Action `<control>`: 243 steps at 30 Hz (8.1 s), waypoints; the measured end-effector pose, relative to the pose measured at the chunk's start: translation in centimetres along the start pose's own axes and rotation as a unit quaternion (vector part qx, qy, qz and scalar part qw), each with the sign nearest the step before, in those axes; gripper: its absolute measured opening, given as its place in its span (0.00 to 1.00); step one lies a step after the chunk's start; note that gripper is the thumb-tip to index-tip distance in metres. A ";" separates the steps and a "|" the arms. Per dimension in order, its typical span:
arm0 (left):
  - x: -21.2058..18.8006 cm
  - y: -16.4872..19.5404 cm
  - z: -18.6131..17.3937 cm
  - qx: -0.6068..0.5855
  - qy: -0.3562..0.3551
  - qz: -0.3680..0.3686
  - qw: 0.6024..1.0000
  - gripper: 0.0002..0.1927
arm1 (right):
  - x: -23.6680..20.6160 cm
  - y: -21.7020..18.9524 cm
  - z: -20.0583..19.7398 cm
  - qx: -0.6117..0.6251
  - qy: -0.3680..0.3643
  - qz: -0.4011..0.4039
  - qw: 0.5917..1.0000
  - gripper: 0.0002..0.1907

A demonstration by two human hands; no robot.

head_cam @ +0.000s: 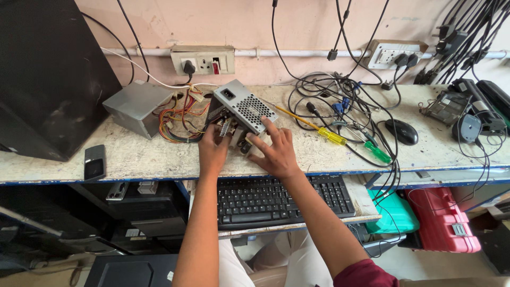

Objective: The person disassembles a computer power supply unit on a cluttered workbench. They use a yellow screwdriver to remove screws from the casing, then separate the metal shell from the internal circuit board and components.

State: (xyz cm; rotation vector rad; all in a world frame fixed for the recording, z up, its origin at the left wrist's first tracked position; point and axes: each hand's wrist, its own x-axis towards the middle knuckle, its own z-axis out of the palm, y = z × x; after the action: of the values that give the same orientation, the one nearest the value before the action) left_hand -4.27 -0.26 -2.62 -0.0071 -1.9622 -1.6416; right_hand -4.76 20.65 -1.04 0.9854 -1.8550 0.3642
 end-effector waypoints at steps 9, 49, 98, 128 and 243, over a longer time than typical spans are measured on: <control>-0.5 1.5 -0.1 0.012 -0.014 0.044 0.999 0.07 | 0.6 -0.2 -0.2 0.056 0.002 0.054 0.997 0.50; -1.3 0.9 -0.2 -0.010 0.041 0.082 0.996 0.08 | 1.6 -0.5 -1.3 0.147 0.004 0.164 0.975 0.53; -3.1 4.2 -0.3 0.220 -0.050 0.260 0.939 0.46 | 1.0 1.4 0.1 0.202 0.059 0.290 0.934 0.51; -1.6 0.3 0.8 0.239 0.054 -0.058 0.968 0.31 | 1.0 0.5 -0.8 0.137 0.086 0.238 0.958 0.53; -1.4 2.7 3.5 -0.282 -0.071 0.040 0.956 0.38 | -1.2 4.0 1.5 0.627 0.080 0.423 0.649 0.36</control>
State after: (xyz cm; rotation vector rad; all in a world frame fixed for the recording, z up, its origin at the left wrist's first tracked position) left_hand -3.61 4.01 -1.04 -0.4273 -1.4994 -2.1357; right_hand -8.44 22.77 -2.13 0.7010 -1.6149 2.4605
